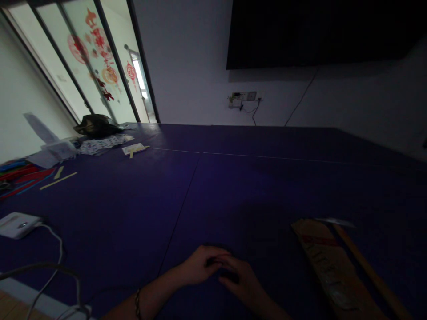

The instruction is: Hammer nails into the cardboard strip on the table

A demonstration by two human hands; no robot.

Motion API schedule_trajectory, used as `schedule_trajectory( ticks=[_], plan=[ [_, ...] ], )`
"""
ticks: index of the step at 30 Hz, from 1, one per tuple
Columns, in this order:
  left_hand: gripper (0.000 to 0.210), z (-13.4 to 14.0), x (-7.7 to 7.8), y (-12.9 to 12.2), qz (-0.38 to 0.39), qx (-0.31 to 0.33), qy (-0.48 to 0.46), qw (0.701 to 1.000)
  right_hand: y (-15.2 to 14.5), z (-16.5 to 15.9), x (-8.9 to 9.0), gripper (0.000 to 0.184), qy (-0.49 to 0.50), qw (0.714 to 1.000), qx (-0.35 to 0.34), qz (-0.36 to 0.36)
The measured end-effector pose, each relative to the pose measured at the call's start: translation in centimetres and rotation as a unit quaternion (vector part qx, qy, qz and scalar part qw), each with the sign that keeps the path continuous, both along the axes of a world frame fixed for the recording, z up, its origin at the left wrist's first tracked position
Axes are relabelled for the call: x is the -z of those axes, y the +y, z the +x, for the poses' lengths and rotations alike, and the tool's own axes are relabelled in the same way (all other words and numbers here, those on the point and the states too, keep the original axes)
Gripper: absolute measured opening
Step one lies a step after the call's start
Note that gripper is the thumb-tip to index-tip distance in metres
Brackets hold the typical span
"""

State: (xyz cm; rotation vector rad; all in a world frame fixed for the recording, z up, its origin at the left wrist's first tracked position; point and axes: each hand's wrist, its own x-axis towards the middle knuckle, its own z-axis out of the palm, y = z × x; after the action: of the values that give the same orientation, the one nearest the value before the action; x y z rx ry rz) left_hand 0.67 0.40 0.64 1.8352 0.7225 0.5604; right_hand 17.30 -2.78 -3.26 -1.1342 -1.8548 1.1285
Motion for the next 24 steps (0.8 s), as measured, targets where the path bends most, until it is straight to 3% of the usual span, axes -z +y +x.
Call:
schedule_trajectory(
  ticks=[24],
  plan=[
    [0.033, -0.06, 0.41, 0.05, -0.005, -0.001, 0.007, 1.0, -0.15, 0.09, 0.21, 0.04, -0.008, 1.0, 0.018, 0.002]
  ],
)
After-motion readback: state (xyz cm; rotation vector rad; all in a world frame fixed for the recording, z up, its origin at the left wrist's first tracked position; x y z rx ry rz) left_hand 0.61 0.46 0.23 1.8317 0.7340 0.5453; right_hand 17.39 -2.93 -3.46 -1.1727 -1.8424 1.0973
